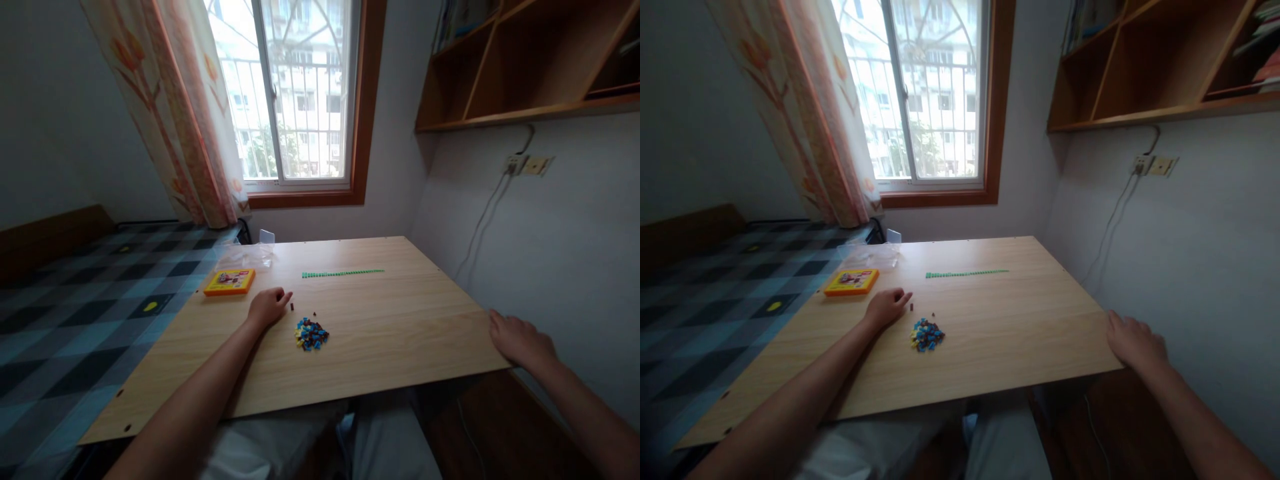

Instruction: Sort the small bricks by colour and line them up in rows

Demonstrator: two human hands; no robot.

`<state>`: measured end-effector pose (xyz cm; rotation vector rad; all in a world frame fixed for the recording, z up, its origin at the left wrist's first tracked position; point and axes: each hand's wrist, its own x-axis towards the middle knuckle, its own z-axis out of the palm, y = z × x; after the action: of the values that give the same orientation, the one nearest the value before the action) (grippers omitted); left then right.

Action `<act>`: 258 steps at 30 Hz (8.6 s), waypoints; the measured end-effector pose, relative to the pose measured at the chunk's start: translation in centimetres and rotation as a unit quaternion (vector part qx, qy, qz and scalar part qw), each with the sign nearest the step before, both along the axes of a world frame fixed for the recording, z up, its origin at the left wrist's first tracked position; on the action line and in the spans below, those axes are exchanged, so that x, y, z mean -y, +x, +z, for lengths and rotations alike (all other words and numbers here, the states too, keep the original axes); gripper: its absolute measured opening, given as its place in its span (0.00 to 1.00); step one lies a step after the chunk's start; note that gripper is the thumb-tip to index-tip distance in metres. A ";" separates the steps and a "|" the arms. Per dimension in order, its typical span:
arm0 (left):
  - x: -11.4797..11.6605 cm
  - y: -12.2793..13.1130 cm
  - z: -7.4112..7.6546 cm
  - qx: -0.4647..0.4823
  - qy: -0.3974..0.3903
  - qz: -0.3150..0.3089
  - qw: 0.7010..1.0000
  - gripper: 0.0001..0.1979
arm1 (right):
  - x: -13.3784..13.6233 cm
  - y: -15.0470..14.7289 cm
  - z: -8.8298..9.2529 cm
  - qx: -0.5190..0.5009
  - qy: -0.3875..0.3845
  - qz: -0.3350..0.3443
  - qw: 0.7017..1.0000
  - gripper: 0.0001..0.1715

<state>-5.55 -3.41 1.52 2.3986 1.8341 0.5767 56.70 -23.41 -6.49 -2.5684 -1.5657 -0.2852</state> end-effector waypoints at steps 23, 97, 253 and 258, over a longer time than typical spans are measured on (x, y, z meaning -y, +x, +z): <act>0.4 0.2 -0.3 -0.018 0.006 0.017 1.000 0.22 | -6.1 -22.4 3.5 -0.100 0.134 0.455 0.875 0.17; -0.1 -0.1 2.6 -0.014 -0.144 -0.176 0.974 0.11 | -15.1 -37.5 6.8 -0.160 -0.023 0.509 0.845 0.24; 4.5 2.9 6.1 -0.087 -0.147 -0.342 0.924 0.21 | -13.5 -35.1 7.6 -0.233 0.003 0.663 0.711 0.26; 4.5 2.8 6.0 -0.074 -0.168 -0.360 0.915 0.22 | -13.4 -34.8 8.1 -0.258 0.003 0.661 0.705 0.28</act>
<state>-2.70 -7.94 7.49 2.6373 0.8420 0.0035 21.92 -10.00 1.57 -0.7670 -2.4892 0.5209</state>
